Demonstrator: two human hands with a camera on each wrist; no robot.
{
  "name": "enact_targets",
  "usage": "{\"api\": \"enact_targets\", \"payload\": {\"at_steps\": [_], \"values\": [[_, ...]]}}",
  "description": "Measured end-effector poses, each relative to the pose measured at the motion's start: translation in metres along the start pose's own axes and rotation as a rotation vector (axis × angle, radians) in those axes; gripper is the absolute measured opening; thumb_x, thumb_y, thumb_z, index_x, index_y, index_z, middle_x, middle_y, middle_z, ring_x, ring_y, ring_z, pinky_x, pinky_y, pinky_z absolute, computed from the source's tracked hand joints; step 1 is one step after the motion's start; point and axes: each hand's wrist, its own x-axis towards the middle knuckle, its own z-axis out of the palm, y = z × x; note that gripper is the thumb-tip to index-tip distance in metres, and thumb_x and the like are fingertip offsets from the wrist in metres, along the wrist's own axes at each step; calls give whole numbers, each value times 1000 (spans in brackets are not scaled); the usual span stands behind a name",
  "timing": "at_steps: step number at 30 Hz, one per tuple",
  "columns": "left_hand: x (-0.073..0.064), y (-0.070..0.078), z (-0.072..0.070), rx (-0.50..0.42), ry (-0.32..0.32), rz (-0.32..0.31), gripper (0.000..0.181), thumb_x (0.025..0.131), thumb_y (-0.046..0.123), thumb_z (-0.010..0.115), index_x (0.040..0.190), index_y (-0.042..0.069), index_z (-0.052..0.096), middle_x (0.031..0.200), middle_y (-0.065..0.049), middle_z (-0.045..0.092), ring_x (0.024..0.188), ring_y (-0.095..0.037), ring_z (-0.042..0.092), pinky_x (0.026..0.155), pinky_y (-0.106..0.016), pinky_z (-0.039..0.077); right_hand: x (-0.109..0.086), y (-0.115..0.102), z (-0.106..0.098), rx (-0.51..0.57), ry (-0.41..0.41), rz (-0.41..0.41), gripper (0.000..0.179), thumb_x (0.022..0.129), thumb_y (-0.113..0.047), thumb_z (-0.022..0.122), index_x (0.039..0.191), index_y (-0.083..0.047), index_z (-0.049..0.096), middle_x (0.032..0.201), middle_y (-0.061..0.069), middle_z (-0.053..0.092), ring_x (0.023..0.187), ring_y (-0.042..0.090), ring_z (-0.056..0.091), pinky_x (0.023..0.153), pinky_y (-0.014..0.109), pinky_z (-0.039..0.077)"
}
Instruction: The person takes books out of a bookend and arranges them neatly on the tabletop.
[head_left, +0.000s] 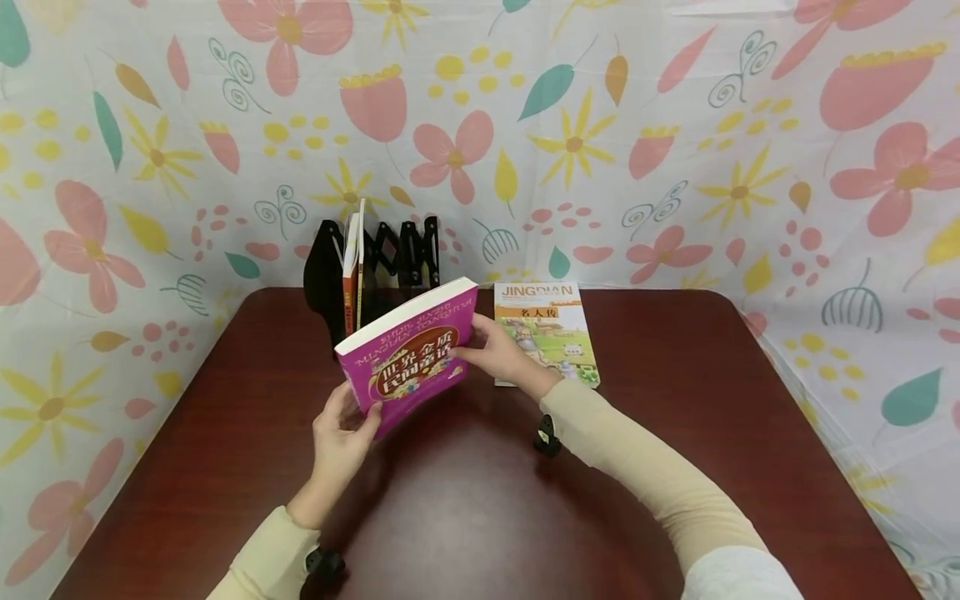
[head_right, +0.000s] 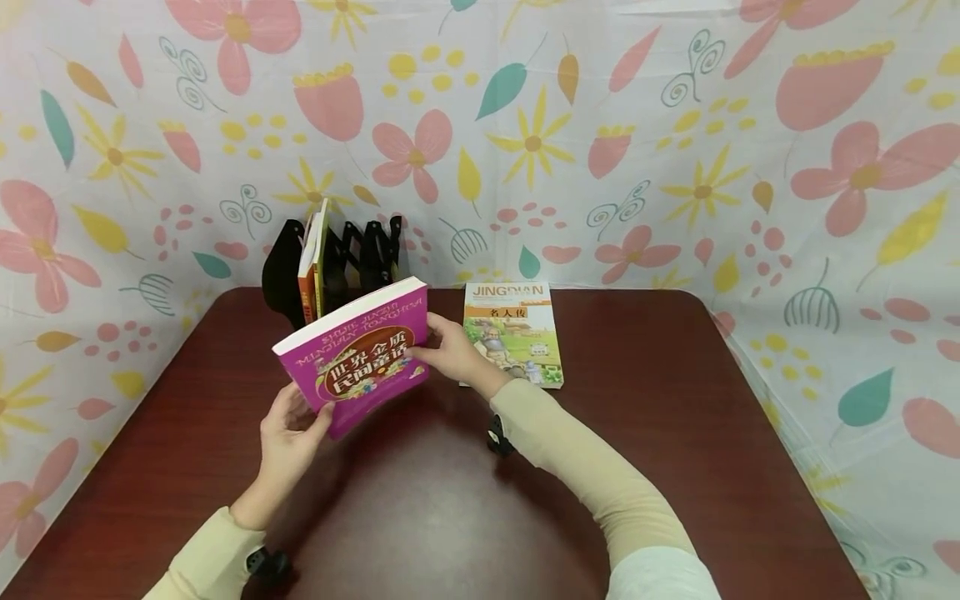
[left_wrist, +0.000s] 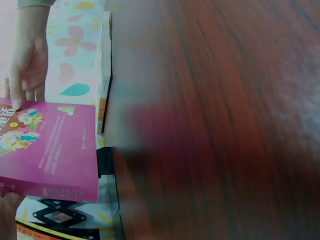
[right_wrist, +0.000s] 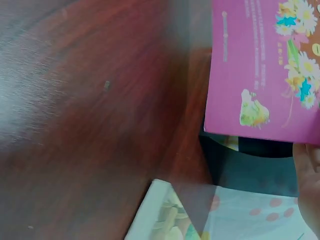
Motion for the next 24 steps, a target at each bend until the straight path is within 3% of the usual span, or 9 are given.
{"api": "enact_targets", "payload": {"at_steps": [13,20,24], "values": [[12,1,14,-94,-101,1,45,75,-20,66,117,-8,56,102,-30,66,94,7,62,69,-15,54,-22,2,-11,11,153,-36,39,84,2,68,120,6,56,114,26,63,106,38,62,87,37,54],[21,4,23,-83,-151,45,47,76,-18,66,120,-7,56,107,-27,66,96,-14,67,75,-14,53,-38,4,-19,40,244,-10,38,86,-3,67,122,2,56,118,23,62,109,35,60,87,37,54],[25,7,33,-98,-170,27,48,76,-18,66,121,-6,56,109,-25,66,96,-26,68,77,-14,52,-50,-2,-31,12,253,9,38,88,-6,65,125,1,55,121,22,61,110,31,60,87,36,54]]}}
